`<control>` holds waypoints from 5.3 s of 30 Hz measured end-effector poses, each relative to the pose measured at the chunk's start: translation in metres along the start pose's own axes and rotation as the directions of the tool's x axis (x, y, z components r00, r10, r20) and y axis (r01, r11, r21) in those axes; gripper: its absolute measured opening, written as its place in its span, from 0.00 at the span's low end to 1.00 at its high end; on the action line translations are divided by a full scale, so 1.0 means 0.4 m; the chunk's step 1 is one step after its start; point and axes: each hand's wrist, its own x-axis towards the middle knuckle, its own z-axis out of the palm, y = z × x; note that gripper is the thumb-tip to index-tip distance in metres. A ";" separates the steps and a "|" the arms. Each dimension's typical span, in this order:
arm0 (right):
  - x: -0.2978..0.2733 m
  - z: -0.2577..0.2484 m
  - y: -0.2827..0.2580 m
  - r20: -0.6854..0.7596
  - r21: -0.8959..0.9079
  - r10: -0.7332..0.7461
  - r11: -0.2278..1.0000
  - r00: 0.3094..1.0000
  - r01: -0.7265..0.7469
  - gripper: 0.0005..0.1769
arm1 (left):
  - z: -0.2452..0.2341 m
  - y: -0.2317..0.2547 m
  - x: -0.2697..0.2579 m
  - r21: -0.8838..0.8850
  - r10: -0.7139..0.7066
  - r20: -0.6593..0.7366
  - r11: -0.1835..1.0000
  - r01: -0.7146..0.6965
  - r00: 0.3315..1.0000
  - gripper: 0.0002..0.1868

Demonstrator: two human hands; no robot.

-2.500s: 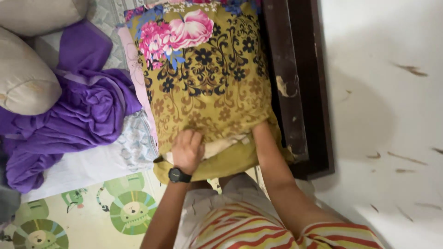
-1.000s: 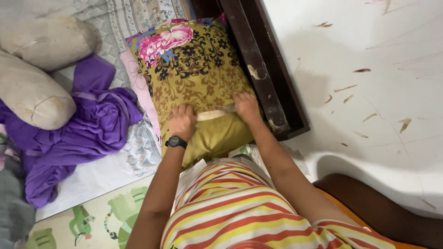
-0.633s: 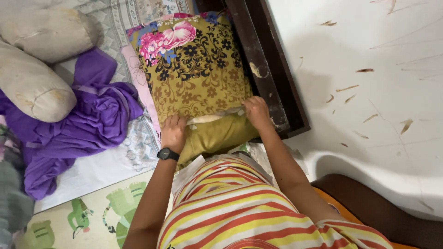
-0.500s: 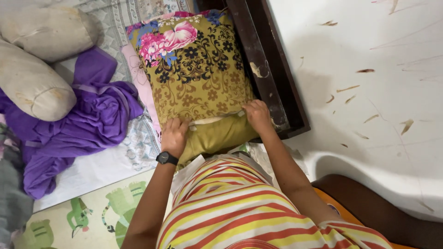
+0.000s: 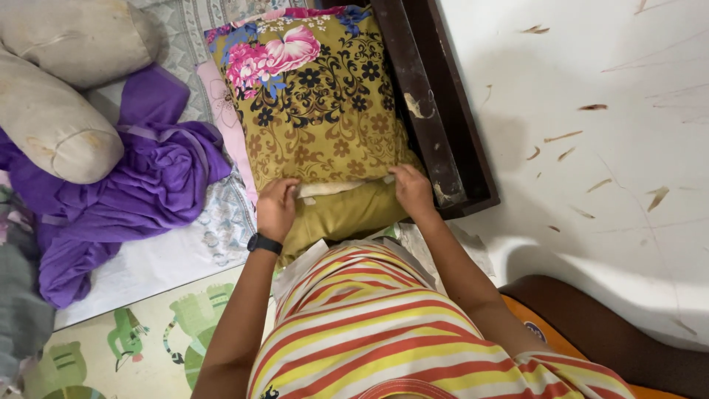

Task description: Replacing the covers on bed pillows.

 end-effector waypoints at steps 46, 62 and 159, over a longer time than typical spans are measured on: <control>0.102 0.066 -0.090 0.213 -0.376 0.261 0.911 0.942 -0.168 0.32 | 0.126 -0.370 -0.036 0.145 -0.485 -0.364 0.814 0.563 0.795 0.42; 0.427 0.166 -0.443 0.492 -0.165 0.312 0.950 0.813 -0.265 0.60 | 0.087 -0.201 0.146 -0.662 -0.498 0.437 0.385 0.643 0.749 0.36; 0.194 0.199 0.235 -0.048 0.284 0.473 0.851 0.880 -0.442 0.19 | 0.058 -0.313 0.022 -0.196 -0.550 -0.299 0.835 0.514 0.780 0.17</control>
